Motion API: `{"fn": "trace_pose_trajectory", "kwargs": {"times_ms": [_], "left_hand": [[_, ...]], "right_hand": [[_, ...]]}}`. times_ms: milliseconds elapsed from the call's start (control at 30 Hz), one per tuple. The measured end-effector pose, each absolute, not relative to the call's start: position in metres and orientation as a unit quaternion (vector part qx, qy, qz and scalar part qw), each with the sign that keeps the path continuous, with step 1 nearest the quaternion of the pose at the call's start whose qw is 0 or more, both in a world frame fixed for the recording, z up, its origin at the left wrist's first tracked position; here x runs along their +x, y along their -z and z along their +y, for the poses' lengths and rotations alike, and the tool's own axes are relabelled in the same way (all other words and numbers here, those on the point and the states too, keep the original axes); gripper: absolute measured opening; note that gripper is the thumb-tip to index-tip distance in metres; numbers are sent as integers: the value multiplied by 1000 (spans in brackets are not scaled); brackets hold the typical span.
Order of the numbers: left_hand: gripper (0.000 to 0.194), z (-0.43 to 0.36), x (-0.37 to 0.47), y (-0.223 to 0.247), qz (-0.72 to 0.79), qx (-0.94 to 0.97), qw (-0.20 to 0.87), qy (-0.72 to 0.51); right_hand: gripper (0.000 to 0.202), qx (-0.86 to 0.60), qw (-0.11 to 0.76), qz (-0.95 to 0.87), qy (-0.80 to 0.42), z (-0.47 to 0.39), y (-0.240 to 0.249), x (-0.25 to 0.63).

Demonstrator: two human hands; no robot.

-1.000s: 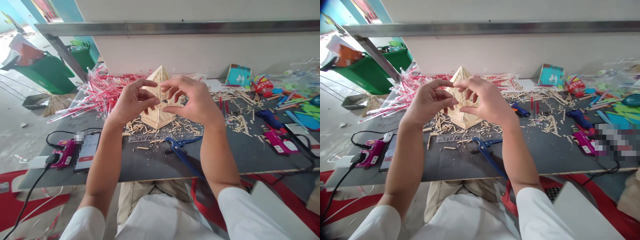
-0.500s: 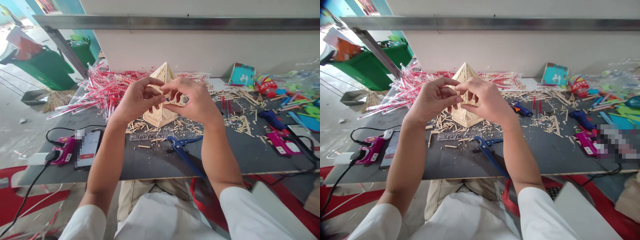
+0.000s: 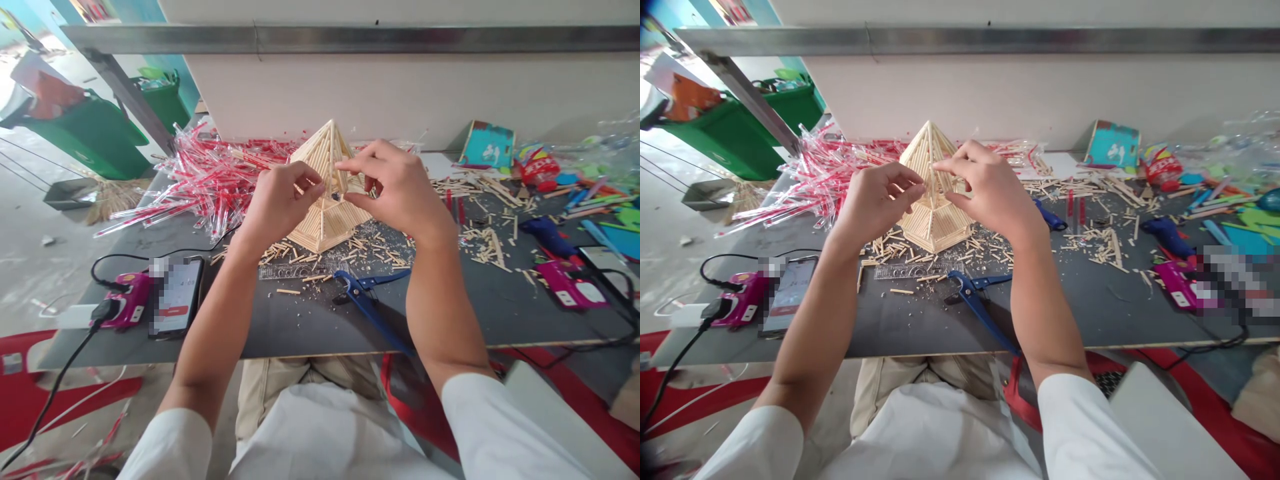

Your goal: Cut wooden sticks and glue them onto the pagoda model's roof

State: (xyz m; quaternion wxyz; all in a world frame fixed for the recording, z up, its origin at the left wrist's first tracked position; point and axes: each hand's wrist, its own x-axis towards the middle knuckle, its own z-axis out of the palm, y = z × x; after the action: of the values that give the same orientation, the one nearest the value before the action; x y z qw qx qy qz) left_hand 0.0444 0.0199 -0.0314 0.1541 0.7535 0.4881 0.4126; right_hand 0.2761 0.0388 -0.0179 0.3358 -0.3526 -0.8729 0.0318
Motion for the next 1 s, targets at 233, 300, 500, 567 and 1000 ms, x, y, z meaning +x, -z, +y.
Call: {"fn": "trace_pose_trajectory", "kwargs": {"times_ms": [233,300,500,567,1000], "left_hand": [[17,17,46,30,496,755,149,-403],[17,17,46,30,498,754,148,-403],[17,17,46,30,500,755,148,-398],[16,17,46,30,499,756,150,-396],[14,15,46,27,494,765,143,-387]], "right_hand": [[37,-354,331,-875,-7,42,21,275],[38,-355,331,-875,-4,42,21,275],[39,-360,325,-874,-11,44,24,275],[40,-363,328,-872,-20,44,24,274],[34,-374,350,-857,-56,45,25,272]]}}
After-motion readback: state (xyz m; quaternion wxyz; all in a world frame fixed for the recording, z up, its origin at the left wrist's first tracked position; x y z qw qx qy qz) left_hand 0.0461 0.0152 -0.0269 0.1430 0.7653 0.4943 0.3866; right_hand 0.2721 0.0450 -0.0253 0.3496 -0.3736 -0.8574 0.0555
